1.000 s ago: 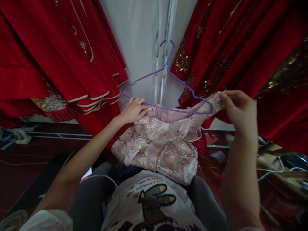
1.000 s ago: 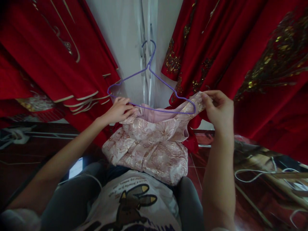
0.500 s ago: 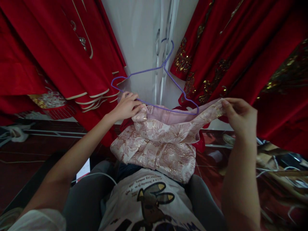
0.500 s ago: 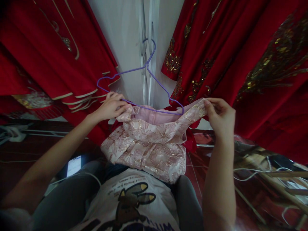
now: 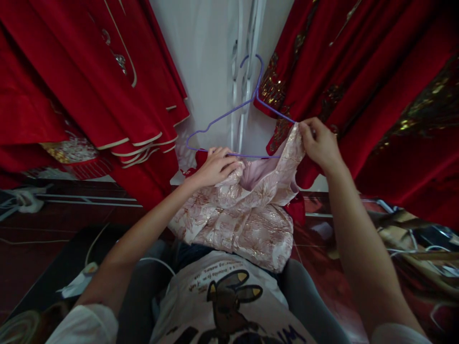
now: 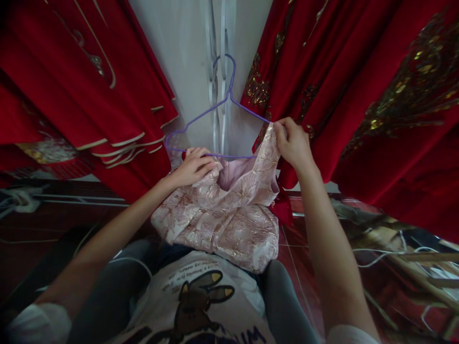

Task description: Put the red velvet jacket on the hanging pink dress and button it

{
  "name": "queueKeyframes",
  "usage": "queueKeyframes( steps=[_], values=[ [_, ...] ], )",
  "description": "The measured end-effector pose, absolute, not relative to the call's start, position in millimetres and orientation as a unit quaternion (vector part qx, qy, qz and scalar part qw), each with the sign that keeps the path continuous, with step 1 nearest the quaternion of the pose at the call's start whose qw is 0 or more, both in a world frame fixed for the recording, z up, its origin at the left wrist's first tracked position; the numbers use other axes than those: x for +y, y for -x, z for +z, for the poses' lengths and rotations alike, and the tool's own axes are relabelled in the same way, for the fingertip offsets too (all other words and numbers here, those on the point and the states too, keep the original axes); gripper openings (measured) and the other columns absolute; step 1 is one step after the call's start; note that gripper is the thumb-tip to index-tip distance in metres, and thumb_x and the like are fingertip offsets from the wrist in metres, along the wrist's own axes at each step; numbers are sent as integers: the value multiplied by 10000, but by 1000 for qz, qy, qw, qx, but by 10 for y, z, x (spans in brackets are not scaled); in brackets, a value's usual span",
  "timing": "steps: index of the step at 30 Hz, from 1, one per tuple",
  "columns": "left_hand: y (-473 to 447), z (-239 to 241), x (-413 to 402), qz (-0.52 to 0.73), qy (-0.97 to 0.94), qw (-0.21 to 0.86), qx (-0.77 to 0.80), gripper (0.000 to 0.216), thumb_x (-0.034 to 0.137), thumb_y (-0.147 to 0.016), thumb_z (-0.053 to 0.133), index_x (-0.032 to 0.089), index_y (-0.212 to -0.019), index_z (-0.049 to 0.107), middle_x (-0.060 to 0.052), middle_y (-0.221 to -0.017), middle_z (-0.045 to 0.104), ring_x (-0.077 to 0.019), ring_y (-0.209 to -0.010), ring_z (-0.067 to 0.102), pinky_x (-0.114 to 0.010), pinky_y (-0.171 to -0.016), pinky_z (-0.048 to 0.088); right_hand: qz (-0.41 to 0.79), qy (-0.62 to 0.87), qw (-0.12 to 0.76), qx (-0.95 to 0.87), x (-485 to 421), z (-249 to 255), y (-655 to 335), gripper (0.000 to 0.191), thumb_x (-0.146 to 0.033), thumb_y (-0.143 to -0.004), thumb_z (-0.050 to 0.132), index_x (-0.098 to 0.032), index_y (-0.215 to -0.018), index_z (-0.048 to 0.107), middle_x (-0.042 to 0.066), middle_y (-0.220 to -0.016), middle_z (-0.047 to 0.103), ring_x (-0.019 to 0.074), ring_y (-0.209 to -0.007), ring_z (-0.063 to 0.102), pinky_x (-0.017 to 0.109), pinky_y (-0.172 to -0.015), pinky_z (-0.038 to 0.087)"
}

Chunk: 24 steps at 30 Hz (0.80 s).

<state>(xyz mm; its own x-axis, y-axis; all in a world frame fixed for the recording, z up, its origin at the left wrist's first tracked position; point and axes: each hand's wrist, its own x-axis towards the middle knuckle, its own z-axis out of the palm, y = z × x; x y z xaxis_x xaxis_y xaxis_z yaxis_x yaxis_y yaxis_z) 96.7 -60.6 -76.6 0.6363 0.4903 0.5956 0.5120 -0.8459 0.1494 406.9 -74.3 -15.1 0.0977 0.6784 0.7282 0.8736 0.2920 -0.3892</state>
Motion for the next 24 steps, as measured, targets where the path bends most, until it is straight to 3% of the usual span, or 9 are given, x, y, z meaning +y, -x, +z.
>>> queueKeyframes(
  steps=[3, 9, 16, 24],
  values=[
    [-740, -723, -558, -436, 857, -25, -274, 296, 359, -1013, 402, 204, -1005, 654, -61, -1138, 655, -176, -1082, 584, -357, -982, 417, -102, 580, 470, -657, -676, -248, -4090, 250, -397, -971, 457, -233, -983, 645, 37, -812, 687, 180, -722, 617, 291, -681, 416],
    [-97, -839, -401, -664, 626, -28, -408, 254, 420, -922, 581, 191, -953, 685, -30, -897, 711, -131, -823, 650, -247, -774, 504, -75, 566, 498, -652, -643, -247, -4112, 241, -408, -945, 520, -205, -879, 633, 18, -731, 638, 119, -625, 531, 252, -647, 383],
    [220, -1061, -219, -664, 576, -161, -449, 299, 453, -793, 691, 158, -834, 705, -50, -825, 729, -142, -733, 667, -251, -717, 538, -73, 561, 506, -651, -624, -224, -4122, 225, -382, -936, 531, -198, -863, 637, 18, -747, 638, 114, -643, 520, 241, -641, 369],
    [190, -1090, -102, -655, 529, -238, -485, 194, 337, -764, 690, 148, -807, 701, -49, -771, 712, -141, -685, 640, -225, -630, 489, -92, 570, 496, -649, -661, -187, -4108, 235, -390, -938, 528, -197, -880, 648, 37, -792, 684, 130, -681, 562, 248, -653, 378]
  ],
)
